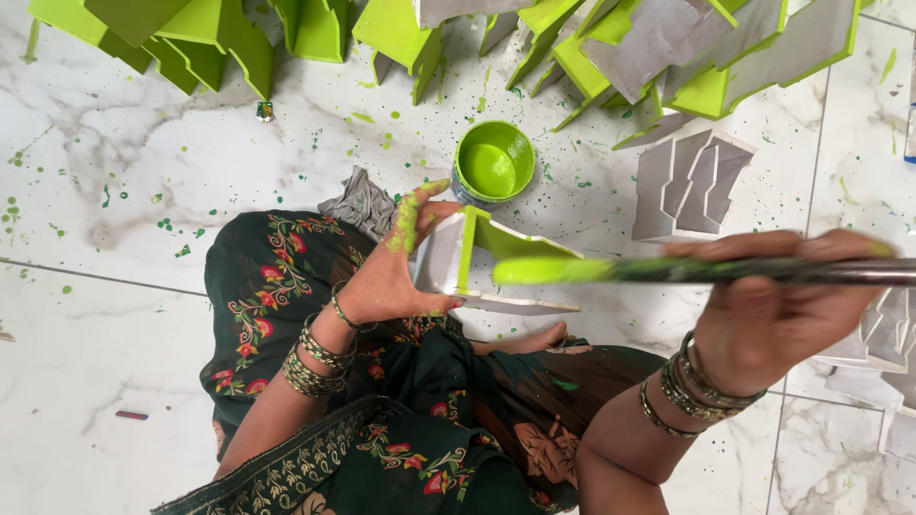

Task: The person sits on the floor and paints letters green using a brush, dipping the brush into a cup of green paint and coating the edges and faces of each letter, turning letters to reach different sides and setting finished letters with the others on the floor.

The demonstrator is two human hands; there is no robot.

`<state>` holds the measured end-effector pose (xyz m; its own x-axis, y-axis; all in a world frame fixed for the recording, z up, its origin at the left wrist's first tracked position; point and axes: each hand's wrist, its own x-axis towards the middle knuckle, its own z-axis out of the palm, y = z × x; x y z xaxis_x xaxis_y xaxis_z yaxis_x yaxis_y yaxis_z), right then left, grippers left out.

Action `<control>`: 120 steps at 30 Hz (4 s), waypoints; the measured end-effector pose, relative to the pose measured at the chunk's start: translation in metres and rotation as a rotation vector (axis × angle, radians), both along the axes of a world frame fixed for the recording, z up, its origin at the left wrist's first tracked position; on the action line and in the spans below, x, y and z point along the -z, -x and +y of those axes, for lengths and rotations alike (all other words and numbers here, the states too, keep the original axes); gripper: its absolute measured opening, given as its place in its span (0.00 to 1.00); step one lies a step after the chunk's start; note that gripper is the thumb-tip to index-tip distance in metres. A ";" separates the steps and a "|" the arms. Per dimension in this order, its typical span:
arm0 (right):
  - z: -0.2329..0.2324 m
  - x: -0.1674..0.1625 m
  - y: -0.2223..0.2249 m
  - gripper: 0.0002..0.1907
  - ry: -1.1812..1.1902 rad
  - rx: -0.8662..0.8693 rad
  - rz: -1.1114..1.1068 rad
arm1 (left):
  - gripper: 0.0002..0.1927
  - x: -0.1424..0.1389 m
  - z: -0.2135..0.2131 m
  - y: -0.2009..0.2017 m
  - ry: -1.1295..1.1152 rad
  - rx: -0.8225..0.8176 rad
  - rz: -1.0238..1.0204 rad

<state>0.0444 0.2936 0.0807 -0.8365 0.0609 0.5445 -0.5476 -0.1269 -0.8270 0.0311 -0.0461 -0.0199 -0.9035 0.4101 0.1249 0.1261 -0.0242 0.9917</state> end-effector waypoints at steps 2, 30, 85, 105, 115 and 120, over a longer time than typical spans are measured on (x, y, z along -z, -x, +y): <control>0.008 0.007 0.013 0.22 0.075 0.070 0.027 | 0.65 0.000 -0.006 0.001 0.001 -0.033 -0.036; -0.065 0.125 0.116 0.18 -0.393 0.049 -0.286 | 0.30 0.057 -0.058 0.035 -1.144 -0.519 -0.561; 0.038 0.115 0.092 0.14 0.865 -0.117 -0.344 | 0.51 0.045 0.020 0.026 0.038 -0.570 0.419; 0.016 0.027 0.041 0.23 0.050 -0.079 -0.106 | 0.50 0.012 0.034 0.051 0.328 -0.568 0.486; 0.000 0.022 0.033 0.24 -0.020 -0.063 -0.099 | 0.50 0.006 0.030 0.046 0.300 -0.547 0.509; -0.002 0.013 0.029 0.24 -0.023 -0.026 -0.080 | 0.50 0.006 0.027 0.040 0.280 -0.547 0.535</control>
<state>0.0155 0.2914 0.0673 -0.8784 0.0270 0.4771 -0.4767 -0.1206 -0.8708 -0.0093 -0.0195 -0.0257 -0.8323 0.0084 0.5543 0.5064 0.4182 0.7541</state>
